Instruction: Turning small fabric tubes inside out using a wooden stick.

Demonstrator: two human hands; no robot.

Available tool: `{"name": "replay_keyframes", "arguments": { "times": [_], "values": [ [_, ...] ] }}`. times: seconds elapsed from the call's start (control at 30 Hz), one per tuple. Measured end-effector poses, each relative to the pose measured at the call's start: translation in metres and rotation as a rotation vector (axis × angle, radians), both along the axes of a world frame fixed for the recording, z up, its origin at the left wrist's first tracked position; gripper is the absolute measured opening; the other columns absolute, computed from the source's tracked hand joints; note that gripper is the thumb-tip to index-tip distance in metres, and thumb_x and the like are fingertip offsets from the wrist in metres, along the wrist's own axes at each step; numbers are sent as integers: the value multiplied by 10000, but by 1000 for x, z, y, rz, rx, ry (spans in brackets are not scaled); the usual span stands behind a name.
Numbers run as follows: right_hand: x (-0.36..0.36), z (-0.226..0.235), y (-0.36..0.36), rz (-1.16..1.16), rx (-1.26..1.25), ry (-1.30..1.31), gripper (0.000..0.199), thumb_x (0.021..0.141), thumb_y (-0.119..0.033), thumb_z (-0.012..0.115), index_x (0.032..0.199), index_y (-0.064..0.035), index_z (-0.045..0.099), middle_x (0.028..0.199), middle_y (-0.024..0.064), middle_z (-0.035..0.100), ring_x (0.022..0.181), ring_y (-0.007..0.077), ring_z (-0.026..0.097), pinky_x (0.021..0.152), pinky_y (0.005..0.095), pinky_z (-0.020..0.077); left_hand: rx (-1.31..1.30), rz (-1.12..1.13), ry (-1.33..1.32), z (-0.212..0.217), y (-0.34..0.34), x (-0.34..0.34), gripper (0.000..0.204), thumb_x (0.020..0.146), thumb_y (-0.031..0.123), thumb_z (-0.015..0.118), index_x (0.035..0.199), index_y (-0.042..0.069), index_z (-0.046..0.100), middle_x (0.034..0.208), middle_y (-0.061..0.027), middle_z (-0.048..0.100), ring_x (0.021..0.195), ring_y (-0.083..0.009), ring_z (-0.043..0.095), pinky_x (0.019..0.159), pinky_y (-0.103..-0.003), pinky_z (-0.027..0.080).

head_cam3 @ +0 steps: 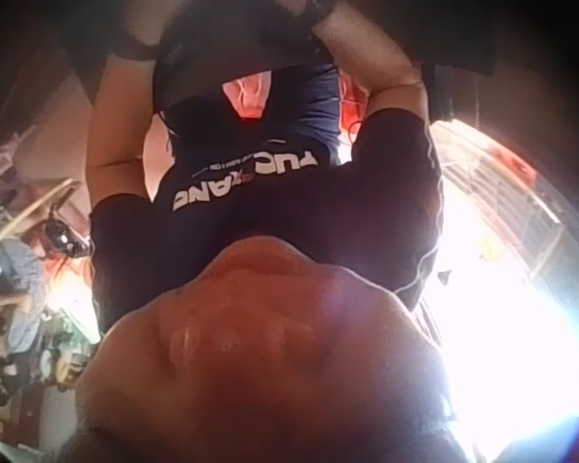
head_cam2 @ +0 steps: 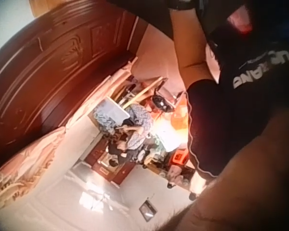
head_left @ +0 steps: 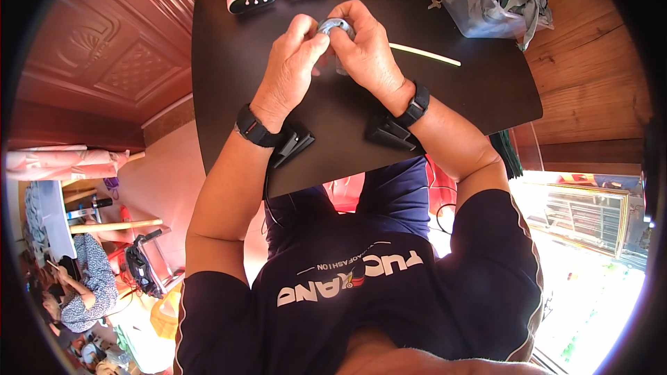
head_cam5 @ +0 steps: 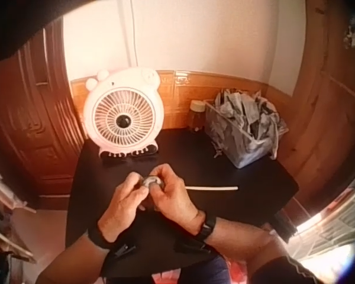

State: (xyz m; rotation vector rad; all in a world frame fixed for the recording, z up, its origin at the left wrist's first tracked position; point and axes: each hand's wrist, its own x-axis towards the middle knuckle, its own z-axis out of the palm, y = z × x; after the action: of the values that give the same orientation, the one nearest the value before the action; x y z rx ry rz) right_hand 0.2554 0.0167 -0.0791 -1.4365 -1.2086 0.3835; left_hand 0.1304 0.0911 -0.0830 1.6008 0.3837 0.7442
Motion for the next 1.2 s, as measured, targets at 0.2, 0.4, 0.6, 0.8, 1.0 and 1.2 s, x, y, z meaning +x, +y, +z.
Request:
{"name": "replay_keyframes", "arguments": {
  "times": [0.2,0.4,0.6,0.8,1.0,1.2],
  "values": [
    [5,1,1,165,-69,84,177,865,-121,505,1000,-8,519,785,74,597,720,119,572,629,262,468,168,50,52,-7,5,0,189,902,195,490,857,21,430,675,-80,563,583,-144,527,522,-293,434],
    [7,17,-11,377,-350,338,203,903,-163,497,1064,-40,518,767,24,562,653,82,527,571,223,432,406,198,139,-11,10,-1,164,907,178,473,863,25,431,614,-76,543,554,-153,529,520,-305,425],
    [4,15,-5,331,-218,316,223,886,-160,573,1073,-42,546,740,26,589,621,75,556,538,209,450,-56,61,54,-7,10,-2,125,897,158,485,867,37,474,673,-38,550,580,-104,532,503,-233,419],
    [7,13,-7,186,-106,202,166,836,-85,611,996,-40,612,727,18,604,610,74,576,530,207,472,-45,27,-16,-2,8,-3,123,889,140,503,827,34,489,649,-18,513,546,-90,506,489,-215,414],
    [11,12,-7,177,-14,136,126,820,-5,601,942,-32,580,738,-4,588,614,53,556,519,195,439,0,41,-34,0,-2,-1,103,884,119,501,823,36,493,636,-14,503,539,-87,508,486,-213,417],
    [9,7,-6,134,108,-26,101,825,44,545,874,-44,539,718,-27,545,608,38,526,530,194,428,-9,18,-9,5,-8,-3,95,866,107,503,807,33,494,638,-13,510,536,-87,511,486,-220,422]
  ]
}}
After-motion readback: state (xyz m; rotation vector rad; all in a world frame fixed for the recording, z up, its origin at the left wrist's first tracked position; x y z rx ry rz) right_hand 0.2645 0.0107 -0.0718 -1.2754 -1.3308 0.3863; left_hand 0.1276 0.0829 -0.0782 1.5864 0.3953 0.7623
